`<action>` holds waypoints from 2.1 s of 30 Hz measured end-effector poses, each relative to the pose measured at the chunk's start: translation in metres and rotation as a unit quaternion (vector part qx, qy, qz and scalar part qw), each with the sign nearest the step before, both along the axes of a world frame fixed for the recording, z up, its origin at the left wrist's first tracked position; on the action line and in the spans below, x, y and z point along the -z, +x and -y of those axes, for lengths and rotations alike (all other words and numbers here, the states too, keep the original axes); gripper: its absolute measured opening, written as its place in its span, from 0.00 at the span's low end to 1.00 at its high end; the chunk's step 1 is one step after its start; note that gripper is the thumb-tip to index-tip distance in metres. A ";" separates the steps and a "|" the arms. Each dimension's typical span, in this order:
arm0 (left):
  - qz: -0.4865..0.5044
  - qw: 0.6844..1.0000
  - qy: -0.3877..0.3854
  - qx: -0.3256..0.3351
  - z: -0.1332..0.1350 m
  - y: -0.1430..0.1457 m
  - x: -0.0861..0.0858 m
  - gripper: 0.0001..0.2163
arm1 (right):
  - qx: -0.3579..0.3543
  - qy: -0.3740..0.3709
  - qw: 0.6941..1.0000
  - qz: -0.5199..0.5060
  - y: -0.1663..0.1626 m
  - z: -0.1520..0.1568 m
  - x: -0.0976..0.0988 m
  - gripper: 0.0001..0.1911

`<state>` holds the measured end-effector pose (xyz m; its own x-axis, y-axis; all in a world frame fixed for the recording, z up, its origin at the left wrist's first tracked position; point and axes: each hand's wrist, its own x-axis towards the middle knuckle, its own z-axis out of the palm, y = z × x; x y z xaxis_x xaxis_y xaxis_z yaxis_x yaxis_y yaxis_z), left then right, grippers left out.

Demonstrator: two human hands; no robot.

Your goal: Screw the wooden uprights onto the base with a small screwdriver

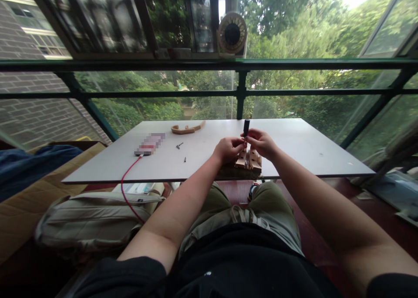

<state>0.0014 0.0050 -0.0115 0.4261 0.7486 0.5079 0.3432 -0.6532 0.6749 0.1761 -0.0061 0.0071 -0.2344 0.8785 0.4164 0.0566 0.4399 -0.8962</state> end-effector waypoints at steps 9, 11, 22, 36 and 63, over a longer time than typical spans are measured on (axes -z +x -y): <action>0.037 0.999 -0.001 -0.012 0.002 0.001 -0.001 0.14 | 0.001 0.031 1.000 0.005 0.002 -0.008 0.006 0.15; 0.039 0.999 0.002 -0.010 0.003 0.001 -0.002 0.14 | 0.000 0.039 0.999 0.006 0.003 -0.010 0.008 0.15; 0.038 0.999 0.000 0.010 -0.002 0.001 0.000 0.11 | -0.017 -0.002 1.000 -0.007 0.002 0.001 -0.002 0.20; 0.007 1.000 -0.006 -0.008 0.003 0.001 -0.004 0.13 | 0.004 0.019 1.000 0.000 0.001 -0.005 0.004 0.17; 0.073 0.996 -0.055 0.022 -0.004 0.000 0.002 0.15 | -0.001 0.007 1.000 -0.003 0.002 -0.005 0.004 0.18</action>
<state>0.0017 0.0088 -0.0133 0.3873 0.7858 0.4822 0.2101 -0.5844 0.7838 0.1778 -0.0010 0.0030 -0.2342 0.8718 0.4302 0.0499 0.4527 -0.8903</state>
